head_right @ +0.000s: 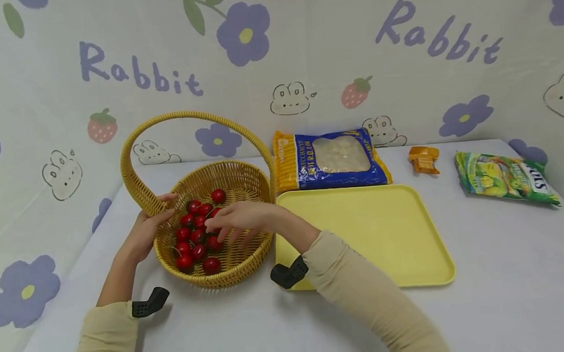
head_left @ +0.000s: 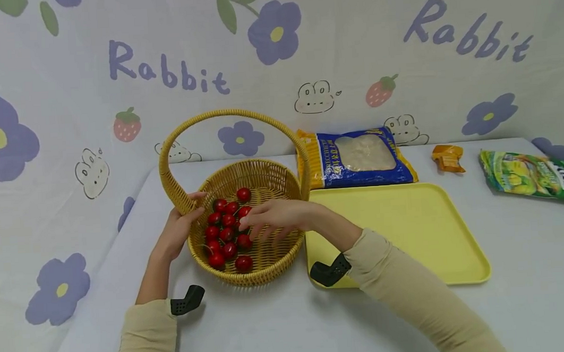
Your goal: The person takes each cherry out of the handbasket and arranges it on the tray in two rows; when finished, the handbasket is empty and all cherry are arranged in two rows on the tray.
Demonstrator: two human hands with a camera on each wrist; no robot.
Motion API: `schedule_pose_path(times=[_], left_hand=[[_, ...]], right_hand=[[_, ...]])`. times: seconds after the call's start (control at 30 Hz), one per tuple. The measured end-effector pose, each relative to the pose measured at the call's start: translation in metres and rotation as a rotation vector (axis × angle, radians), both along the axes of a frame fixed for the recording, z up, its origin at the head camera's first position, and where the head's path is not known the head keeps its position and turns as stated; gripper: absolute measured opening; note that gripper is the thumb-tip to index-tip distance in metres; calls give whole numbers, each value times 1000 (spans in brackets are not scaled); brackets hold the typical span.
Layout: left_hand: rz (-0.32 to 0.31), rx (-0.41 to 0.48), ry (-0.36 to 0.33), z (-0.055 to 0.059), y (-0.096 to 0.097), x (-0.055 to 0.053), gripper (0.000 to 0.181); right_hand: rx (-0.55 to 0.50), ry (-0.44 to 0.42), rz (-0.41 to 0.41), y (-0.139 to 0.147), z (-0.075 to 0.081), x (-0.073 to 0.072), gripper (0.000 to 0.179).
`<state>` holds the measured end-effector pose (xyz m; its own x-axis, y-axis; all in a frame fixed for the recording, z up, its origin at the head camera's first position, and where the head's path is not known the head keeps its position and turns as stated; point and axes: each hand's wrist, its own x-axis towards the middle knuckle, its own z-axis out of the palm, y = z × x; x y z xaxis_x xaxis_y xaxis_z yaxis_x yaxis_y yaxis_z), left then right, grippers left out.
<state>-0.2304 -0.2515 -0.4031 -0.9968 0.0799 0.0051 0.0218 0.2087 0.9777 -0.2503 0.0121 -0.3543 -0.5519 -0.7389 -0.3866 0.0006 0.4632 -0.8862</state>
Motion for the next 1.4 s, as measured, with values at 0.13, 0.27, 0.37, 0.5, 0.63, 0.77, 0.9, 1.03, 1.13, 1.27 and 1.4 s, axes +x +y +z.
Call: schedule_pose_path(times=[0.13,0.27,0.37,0.5,0.63,0.77,0.9,1.03,1.13,1.27,1.4], left_hand=[[4,-2,-7,0,0,-1,41],[9,-5,-10,0,0,-1,41],[8,-4,-7,0,0,-1,41],[4,-2,-6,0,0,-1,41],[5,-5,-7,1,1,0,41],[1,-13,0,1,0,0,41],[4,-17,8,0,-1,-1,40],[5,-16,13,-2,-1,-2,40],[6,-12,10,-1,-1,-2,40],[9,-11,6,0,-1,-2,39],[10,-10,2,1,-1,-1,40]], right_hand=[[66,30,17,-9,-4,3,39],[108,58,72,-17,-8,6,33],[140,139,141,-22,-11,9,27],[147,177,198,-29,-16,12,20],[144,122,222,-33,-19,16,16],[141,146,276,-37,-21,18,17],[141,204,336,-40,-21,20,16],[123,221,356,-43,-22,22,13],[104,208,363,-42,-23,22,14],[67,192,374,-36,-20,18,16],[-8,122,356,-26,-14,14,20]])
